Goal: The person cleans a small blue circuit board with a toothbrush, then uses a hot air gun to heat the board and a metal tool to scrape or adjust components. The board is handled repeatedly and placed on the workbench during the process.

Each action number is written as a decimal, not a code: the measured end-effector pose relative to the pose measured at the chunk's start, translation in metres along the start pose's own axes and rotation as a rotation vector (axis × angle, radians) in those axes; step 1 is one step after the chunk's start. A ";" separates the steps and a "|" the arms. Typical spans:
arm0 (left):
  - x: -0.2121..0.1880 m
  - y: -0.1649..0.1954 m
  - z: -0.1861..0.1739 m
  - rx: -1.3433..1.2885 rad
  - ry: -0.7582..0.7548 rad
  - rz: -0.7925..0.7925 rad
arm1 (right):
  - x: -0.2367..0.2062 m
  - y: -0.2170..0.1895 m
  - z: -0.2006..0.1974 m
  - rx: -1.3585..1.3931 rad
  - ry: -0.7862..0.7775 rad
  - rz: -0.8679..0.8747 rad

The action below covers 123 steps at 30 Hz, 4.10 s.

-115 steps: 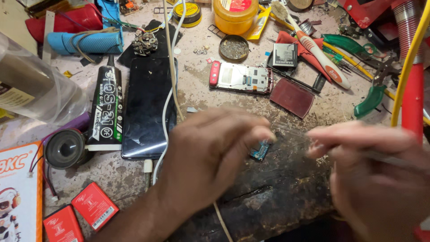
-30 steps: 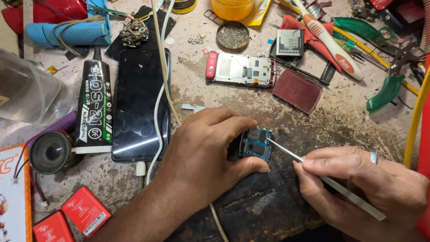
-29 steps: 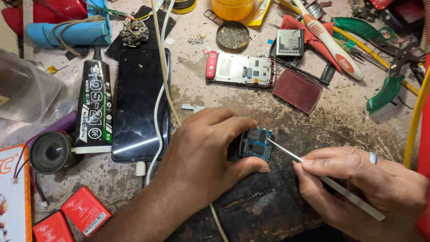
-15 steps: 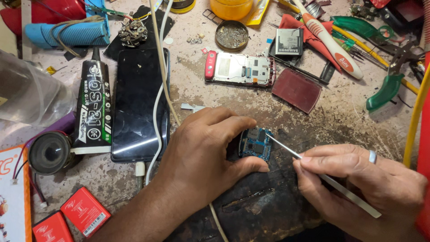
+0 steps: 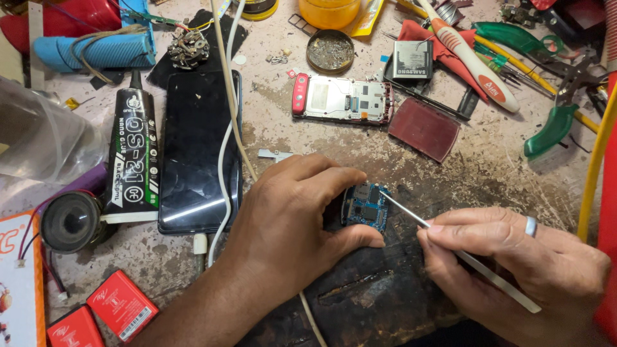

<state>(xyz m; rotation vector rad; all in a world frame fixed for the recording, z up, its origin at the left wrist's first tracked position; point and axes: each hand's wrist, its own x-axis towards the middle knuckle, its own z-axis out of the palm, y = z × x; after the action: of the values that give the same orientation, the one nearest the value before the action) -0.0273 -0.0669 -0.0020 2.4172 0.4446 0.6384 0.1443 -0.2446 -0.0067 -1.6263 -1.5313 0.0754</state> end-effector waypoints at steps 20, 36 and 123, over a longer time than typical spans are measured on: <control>-0.001 -0.001 0.000 0.011 0.023 0.036 | -0.001 0.001 0.001 -0.010 0.052 -0.017; -0.002 0.000 0.000 -0.007 0.026 0.038 | 0.001 0.000 -0.014 -0.023 -0.118 -0.032; -0.008 0.001 0.001 -0.663 -0.109 -0.016 | -0.012 0.013 0.010 0.400 0.152 0.496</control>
<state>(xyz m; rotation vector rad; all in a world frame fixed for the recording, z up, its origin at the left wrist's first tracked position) -0.0337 -0.0721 -0.0045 1.8026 0.1656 0.5363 0.1454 -0.2470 -0.0267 -1.6018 -0.8997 0.4849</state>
